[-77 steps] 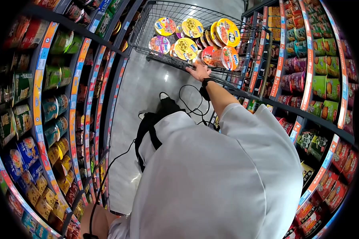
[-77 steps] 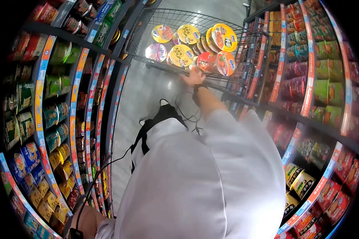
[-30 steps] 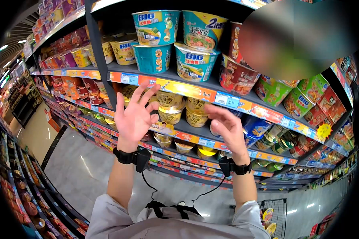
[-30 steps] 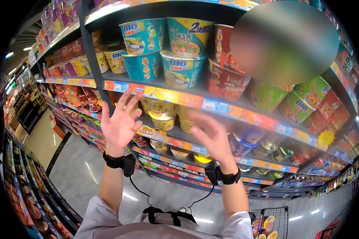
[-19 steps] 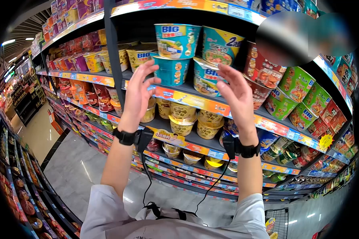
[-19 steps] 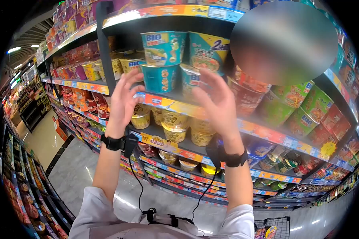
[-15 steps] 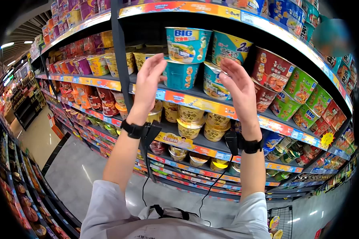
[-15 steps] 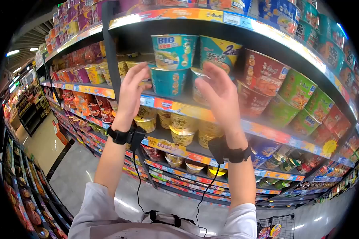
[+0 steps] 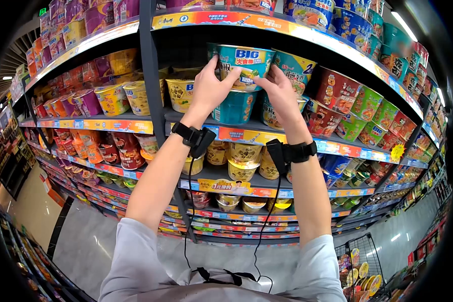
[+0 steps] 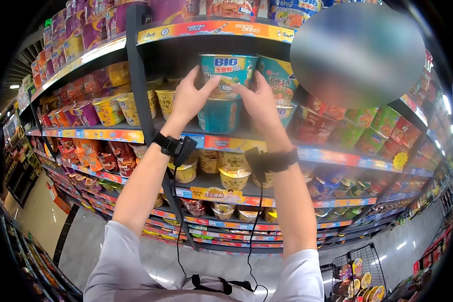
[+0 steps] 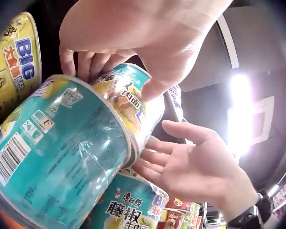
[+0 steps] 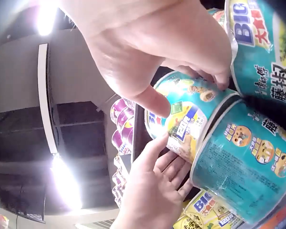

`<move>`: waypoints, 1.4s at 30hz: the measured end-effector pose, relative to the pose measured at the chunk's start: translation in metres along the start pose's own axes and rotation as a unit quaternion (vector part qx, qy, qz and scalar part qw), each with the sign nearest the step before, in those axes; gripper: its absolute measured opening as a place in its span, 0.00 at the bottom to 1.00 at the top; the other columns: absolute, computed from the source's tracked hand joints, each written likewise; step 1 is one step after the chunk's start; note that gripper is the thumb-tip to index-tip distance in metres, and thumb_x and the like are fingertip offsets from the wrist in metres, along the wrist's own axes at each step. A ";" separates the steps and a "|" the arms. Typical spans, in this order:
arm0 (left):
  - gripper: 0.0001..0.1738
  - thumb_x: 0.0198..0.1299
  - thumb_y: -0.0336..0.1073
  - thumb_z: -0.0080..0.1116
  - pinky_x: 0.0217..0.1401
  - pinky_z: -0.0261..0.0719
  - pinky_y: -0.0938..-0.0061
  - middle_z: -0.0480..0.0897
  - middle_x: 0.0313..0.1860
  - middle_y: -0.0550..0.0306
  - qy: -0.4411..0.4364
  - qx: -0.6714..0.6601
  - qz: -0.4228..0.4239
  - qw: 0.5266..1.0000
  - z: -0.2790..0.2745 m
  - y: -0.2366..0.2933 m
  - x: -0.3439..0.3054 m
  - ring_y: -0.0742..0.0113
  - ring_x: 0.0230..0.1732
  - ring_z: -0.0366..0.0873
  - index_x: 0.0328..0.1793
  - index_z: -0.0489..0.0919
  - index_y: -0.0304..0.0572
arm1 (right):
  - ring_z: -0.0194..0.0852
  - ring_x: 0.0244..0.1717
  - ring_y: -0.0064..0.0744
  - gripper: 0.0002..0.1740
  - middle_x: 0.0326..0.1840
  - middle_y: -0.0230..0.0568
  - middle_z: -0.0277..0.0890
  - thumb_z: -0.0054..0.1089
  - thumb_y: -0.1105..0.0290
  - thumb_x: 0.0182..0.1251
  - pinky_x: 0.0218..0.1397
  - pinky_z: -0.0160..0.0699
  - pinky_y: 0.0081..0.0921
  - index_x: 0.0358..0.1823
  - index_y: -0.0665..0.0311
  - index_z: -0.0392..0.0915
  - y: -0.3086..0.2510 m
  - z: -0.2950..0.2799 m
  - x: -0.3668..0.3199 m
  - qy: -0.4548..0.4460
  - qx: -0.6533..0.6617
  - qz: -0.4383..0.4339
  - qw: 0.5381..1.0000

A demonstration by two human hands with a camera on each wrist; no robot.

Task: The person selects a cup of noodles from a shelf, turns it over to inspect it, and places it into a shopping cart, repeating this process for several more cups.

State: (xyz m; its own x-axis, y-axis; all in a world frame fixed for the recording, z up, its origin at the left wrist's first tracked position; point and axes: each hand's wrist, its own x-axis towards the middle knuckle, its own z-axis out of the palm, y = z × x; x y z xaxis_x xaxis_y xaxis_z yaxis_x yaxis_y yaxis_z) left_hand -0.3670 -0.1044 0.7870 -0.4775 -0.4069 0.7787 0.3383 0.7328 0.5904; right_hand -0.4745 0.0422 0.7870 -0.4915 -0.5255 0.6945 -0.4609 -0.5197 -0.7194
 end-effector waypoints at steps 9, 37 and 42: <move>0.40 0.60 0.44 0.67 0.63 0.74 0.67 0.76 0.62 0.43 0.069 -0.136 0.092 0.984 0.003 -0.013 -0.010 0.59 0.62 0.75 0.71 0.64 0.26 | 0.65 0.68 0.34 0.38 0.67 0.48 0.67 0.63 0.73 0.65 0.70 0.64 0.29 0.73 0.75 0.56 -0.011 0.008 -0.014 0.011 0.003 -0.051 0.999; 0.47 0.60 0.45 0.68 0.68 0.67 0.65 0.64 0.71 0.48 -0.099 -0.346 -0.326 0.874 0.050 -0.032 -0.335 0.60 0.68 0.65 0.77 0.52 0.38 | 0.65 0.66 0.32 0.46 0.65 0.44 0.67 0.71 0.66 0.57 0.69 0.64 0.30 0.73 0.70 0.53 0.086 -0.027 -0.329 0.139 0.192 0.316 0.919; 0.44 0.67 0.52 0.59 0.70 0.64 0.64 0.64 0.73 0.51 -0.088 -0.441 -0.347 0.823 0.041 -0.033 -0.342 0.61 0.70 0.63 0.79 0.53 0.37 | 0.71 0.64 0.31 0.40 0.66 0.42 0.70 0.62 0.57 0.65 0.66 0.70 0.32 0.72 0.67 0.57 0.093 -0.042 -0.343 0.138 0.302 0.312 0.891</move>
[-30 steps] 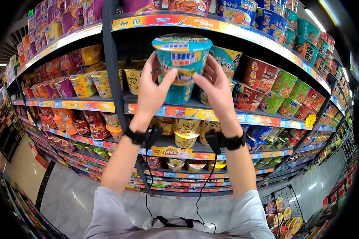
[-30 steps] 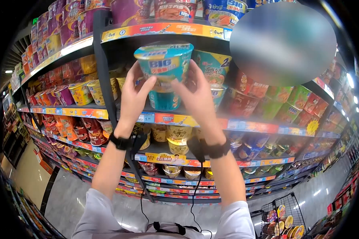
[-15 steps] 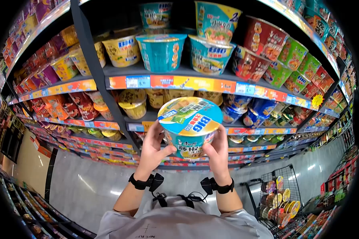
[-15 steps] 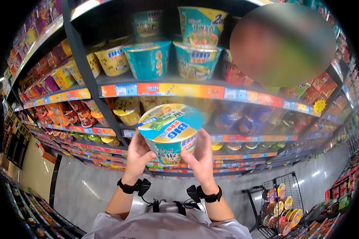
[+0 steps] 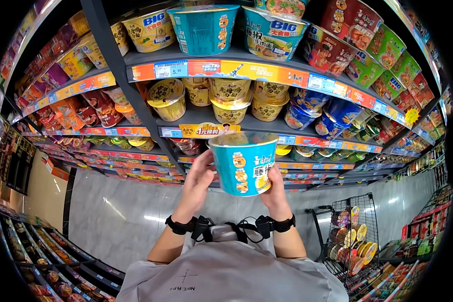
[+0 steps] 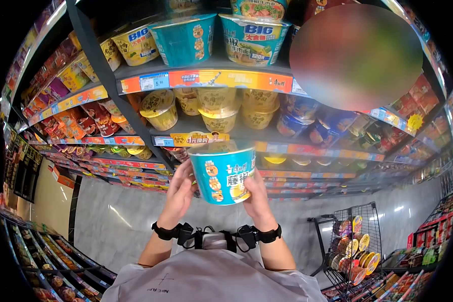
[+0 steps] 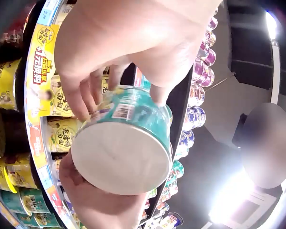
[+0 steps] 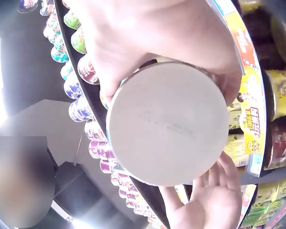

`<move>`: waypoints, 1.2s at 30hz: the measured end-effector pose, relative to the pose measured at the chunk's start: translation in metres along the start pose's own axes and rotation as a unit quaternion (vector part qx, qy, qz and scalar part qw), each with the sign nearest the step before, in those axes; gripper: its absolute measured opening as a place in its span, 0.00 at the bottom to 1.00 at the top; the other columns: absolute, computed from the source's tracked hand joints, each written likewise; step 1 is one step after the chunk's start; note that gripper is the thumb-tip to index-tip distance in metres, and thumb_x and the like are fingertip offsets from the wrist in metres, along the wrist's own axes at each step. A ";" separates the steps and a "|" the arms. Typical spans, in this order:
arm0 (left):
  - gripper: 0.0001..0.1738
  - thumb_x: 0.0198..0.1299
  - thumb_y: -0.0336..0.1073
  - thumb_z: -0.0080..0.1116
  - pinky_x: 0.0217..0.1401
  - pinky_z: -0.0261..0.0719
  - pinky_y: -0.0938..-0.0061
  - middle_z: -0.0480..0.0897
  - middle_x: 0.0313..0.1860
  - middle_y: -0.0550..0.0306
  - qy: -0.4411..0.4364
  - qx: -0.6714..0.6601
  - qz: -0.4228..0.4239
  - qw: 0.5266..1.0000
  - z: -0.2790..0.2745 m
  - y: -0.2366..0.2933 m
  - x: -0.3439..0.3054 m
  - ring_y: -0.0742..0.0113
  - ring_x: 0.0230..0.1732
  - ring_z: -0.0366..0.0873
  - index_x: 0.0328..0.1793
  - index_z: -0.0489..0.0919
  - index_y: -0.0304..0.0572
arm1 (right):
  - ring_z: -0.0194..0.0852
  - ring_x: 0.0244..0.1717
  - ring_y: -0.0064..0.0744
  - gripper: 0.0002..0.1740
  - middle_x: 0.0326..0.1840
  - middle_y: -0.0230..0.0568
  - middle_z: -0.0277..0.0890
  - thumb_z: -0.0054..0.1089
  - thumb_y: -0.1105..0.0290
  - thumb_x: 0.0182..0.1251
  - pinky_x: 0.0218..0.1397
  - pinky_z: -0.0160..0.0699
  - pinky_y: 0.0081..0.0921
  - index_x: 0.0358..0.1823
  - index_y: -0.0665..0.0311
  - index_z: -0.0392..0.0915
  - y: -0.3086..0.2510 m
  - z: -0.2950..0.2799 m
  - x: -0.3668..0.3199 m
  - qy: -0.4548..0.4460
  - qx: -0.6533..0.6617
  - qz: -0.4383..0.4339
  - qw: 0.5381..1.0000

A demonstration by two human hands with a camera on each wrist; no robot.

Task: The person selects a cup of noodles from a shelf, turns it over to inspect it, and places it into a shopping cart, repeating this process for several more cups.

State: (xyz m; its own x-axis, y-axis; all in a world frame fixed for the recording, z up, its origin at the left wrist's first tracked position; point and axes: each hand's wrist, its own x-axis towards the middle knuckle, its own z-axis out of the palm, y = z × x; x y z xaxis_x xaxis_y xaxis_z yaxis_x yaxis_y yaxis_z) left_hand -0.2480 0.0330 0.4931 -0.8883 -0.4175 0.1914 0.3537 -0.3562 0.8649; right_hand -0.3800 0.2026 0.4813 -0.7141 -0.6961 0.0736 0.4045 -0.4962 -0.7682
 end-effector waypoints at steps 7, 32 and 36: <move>0.33 0.73 0.45 0.51 0.72 0.63 0.67 0.64 0.74 0.56 0.015 -0.112 -0.083 0.990 -0.013 -0.021 -0.003 0.69 0.71 0.64 0.78 0.57 0.38 | 0.70 0.65 0.31 0.27 0.68 0.36 0.70 0.41 0.51 0.78 0.64 0.73 0.33 0.68 0.61 0.66 0.016 0.002 -0.001 0.013 0.002 0.071 0.997; 0.34 0.71 0.44 0.54 0.69 0.69 0.62 0.69 0.70 0.56 0.020 -0.006 -0.121 0.992 -0.019 -0.029 -0.008 0.66 0.69 0.69 0.77 0.56 0.40 | 0.69 0.58 0.22 0.26 0.58 0.37 0.73 0.47 0.54 0.77 0.59 0.68 0.23 0.65 0.68 0.69 0.022 -0.022 0.001 0.039 -0.130 0.066 0.989; 0.30 0.69 0.39 0.57 0.62 0.76 0.67 0.72 0.65 0.58 0.053 -0.062 -0.142 0.987 -0.020 -0.032 -0.005 0.67 0.61 0.74 0.74 0.62 0.41 | 0.72 0.59 0.21 0.24 0.59 0.32 0.75 0.48 0.55 0.77 0.62 0.69 0.26 0.64 0.65 0.70 0.025 -0.033 0.009 0.046 -0.140 0.059 0.987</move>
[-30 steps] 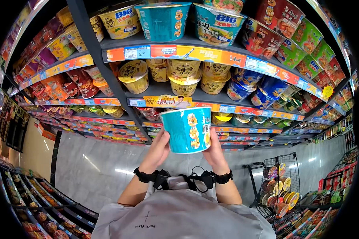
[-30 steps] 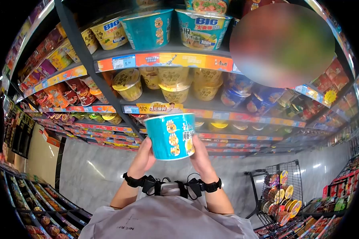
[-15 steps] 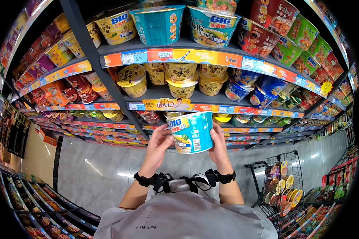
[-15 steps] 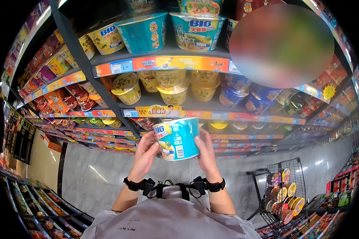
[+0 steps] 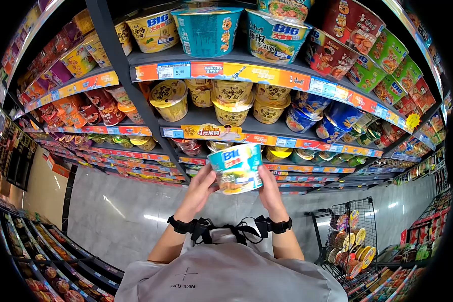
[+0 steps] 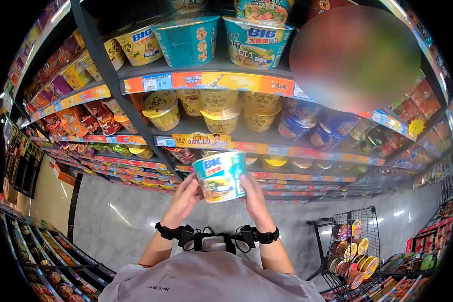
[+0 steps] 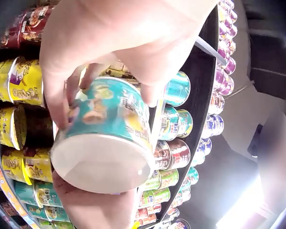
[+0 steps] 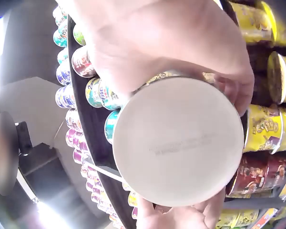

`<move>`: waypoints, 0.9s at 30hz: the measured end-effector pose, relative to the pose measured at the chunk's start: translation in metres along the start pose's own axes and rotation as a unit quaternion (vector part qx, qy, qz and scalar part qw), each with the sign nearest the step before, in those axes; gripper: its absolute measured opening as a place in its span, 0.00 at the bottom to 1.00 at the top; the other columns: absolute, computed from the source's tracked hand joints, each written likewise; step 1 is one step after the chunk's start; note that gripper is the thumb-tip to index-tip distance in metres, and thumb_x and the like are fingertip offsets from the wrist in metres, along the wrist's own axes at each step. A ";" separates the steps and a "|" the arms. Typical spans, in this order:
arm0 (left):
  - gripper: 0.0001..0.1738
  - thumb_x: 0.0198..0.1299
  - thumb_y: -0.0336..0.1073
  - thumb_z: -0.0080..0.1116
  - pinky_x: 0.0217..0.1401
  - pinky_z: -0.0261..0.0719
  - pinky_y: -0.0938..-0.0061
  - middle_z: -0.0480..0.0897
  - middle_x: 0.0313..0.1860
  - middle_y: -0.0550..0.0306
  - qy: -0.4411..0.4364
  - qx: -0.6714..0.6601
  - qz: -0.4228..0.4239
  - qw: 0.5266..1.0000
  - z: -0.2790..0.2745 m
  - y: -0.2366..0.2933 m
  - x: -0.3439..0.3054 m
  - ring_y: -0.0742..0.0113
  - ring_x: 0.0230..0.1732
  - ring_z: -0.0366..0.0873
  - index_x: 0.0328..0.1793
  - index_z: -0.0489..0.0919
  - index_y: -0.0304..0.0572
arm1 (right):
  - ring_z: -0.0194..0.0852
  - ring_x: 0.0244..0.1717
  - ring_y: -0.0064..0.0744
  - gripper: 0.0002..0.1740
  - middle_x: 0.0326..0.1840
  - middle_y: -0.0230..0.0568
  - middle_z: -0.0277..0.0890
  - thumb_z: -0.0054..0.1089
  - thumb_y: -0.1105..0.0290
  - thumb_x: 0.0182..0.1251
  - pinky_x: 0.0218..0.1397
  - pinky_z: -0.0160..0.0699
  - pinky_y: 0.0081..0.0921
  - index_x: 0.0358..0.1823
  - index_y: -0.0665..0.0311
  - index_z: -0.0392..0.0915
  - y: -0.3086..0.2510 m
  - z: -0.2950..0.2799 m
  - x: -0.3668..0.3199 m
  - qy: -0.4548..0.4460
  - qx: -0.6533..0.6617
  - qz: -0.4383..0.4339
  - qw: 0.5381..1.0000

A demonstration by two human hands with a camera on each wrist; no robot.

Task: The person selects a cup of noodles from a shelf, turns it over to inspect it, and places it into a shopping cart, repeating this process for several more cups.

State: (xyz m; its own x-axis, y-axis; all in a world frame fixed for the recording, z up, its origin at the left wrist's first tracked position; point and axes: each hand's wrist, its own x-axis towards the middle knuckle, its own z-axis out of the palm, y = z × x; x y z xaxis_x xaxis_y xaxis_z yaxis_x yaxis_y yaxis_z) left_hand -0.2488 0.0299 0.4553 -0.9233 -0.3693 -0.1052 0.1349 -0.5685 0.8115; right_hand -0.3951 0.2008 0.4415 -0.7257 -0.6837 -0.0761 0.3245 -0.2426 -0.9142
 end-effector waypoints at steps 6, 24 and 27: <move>0.33 0.70 0.41 0.56 0.66 0.73 0.64 0.71 0.67 0.58 -0.005 0.068 0.044 0.997 0.000 0.006 -0.003 0.67 0.64 0.72 0.77 0.58 0.43 | 0.71 0.65 0.30 0.33 0.67 0.37 0.73 0.37 0.43 0.78 0.67 0.68 0.32 0.69 0.61 0.67 -0.001 -0.002 0.003 -0.019 0.141 0.036 0.989; 0.26 0.71 0.36 0.51 0.61 0.76 0.65 0.73 0.64 0.54 0.007 0.031 0.062 0.998 0.006 0.022 -0.005 0.64 0.58 0.75 0.73 0.65 0.40 | 0.73 0.59 0.22 0.26 0.62 0.34 0.73 0.38 0.53 0.81 0.62 0.72 0.25 0.69 0.62 0.66 0.004 -0.007 0.002 -0.011 0.103 -0.028 0.994; 0.31 0.67 0.34 0.59 0.58 0.76 0.72 0.72 0.66 0.57 -0.023 0.100 0.091 0.991 0.002 0.018 -0.006 0.68 0.60 0.73 0.74 0.63 0.40 | 0.70 0.66 0.32 0.31 0.68 0.38 0.70 0.36 0.45 0.79 0.68 0.69 0.34 0.71 0.60 0.63 -0.003 0.001 0.000 -0.033 0.153 0.004 0.988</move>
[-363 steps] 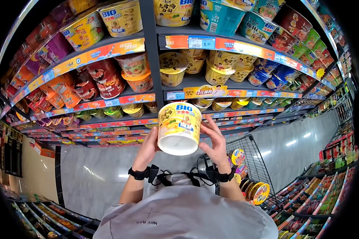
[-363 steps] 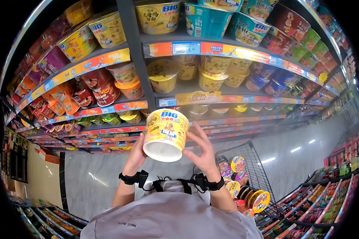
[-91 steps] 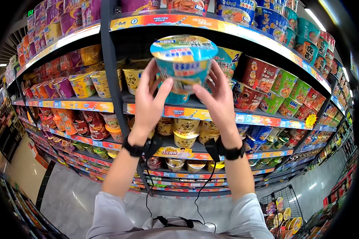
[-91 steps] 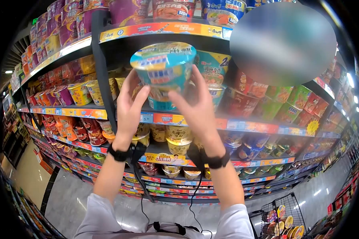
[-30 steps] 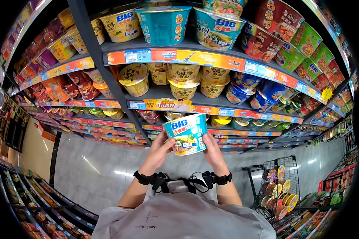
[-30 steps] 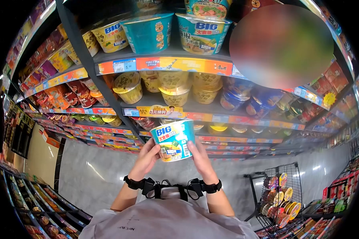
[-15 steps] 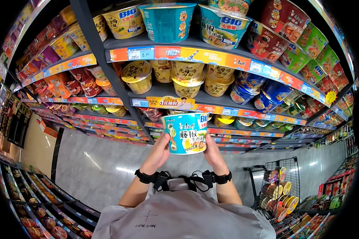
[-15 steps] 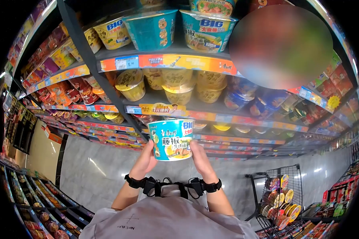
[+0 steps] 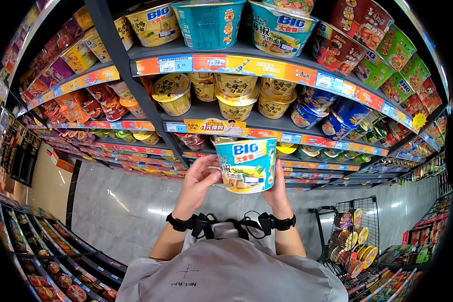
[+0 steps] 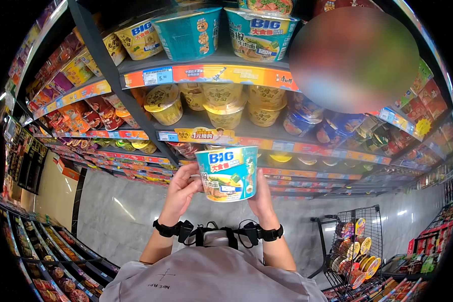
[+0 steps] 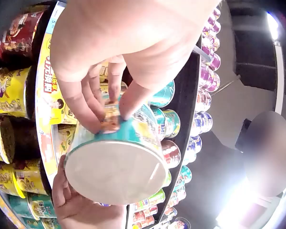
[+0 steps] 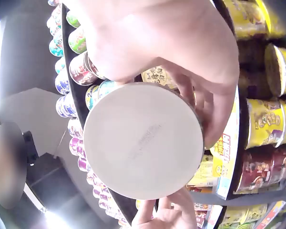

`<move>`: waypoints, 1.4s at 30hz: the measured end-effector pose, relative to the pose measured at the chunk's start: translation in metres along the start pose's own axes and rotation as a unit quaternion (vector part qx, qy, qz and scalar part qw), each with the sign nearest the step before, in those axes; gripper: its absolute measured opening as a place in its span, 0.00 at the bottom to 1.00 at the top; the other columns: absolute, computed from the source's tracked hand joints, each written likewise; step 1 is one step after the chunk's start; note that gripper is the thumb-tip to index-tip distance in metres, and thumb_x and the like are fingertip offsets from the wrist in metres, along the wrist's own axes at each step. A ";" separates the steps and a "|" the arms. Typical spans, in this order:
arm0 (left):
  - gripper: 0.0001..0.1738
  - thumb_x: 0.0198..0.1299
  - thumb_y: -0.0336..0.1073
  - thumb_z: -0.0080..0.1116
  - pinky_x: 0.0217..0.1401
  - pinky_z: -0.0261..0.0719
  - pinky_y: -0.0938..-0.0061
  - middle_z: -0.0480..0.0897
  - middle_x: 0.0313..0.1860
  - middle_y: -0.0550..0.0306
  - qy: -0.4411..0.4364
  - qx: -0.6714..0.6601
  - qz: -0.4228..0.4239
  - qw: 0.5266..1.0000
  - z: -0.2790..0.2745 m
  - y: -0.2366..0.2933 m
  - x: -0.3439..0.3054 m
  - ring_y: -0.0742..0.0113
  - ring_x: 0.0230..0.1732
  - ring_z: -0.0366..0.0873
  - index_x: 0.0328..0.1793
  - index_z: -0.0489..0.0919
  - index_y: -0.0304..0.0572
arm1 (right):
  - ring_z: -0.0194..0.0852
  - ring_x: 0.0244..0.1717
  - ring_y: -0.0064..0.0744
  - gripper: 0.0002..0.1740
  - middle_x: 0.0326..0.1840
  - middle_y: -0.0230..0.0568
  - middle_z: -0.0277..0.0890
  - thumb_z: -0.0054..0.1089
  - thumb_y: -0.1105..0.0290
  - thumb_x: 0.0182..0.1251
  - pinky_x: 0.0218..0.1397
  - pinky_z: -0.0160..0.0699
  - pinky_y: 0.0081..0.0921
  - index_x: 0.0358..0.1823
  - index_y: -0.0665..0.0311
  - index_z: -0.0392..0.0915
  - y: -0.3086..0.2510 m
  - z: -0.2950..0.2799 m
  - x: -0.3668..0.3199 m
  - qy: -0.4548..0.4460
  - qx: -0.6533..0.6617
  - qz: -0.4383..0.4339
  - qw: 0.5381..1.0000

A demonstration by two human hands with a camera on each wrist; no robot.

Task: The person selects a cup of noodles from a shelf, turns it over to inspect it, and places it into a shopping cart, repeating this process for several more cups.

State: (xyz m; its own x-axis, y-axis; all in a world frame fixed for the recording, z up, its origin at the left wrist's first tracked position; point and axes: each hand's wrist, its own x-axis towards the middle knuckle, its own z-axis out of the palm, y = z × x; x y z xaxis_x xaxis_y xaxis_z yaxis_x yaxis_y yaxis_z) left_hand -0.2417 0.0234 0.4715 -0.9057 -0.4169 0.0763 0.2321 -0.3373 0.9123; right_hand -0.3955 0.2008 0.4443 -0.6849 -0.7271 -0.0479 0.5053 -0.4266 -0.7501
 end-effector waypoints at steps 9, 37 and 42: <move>0.33 0.70 0.46 0.55 0.66 0.70 0.66 0.73 0.64 0.58 -0.037 -0.163 -0.069 0.984 -0.001 -0.035 -0.008 0.71 0.61 0.72 0.75 0.60 0.39 | 0.70 0.65 0.28 0.28 0.67 0.36 0.71 0.38 0.52 0.80 0.64 0.71 0.30 0.72 0.60 0.63 0.004 -0.001 -0.003 0.039 -0.080 0.044 0.995; 0.57 0.62 0.49 0.65 0.68 0.69 0.67 0.60 0.76 0.51 -0.018 -0.058 -0.035 0.998 -0.055 -0.006 -0.007 0.62 0.72 0.63 0.83 0.34 0.52 | 0.57 0.75 0.35 0.39 0.76 0.44 0.59 0.46 0.83 0.57 0.73 0.58 0.31 0.76 0.70 0.57 0.010 0.020 -0.019 -0.080 -0.176 -0.048 0.980; 0.48 0.66 0.75 0.27 0.60 0.78 0.64 0.74 0.65 0.50 0.010 0.002 -0.147 0.989 -0.073 -0.012 -0.010 0.63 0.63 0.75 0.77 0.55 0.43 | 0.59 0.72 0.31 0.33 0.74 0.41 0.61 0.54 0.74 0.69 0.72 0.57 0.28 0.75 0.69 0.59 0.024 0.047 -0.022 -0.076 -0.293 -0.078 0.950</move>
State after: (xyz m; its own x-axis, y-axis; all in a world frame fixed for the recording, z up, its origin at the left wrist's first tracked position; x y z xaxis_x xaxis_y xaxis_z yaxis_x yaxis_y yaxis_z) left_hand -0.2100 -0.0300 0.4304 -0.9265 -0.3177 -0.2015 -0.0429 -0.4428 0.8956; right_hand -0.3436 0.1806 0.4586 -0.6212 -0.7680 0.1562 -0.0062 -0.1945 -0.9809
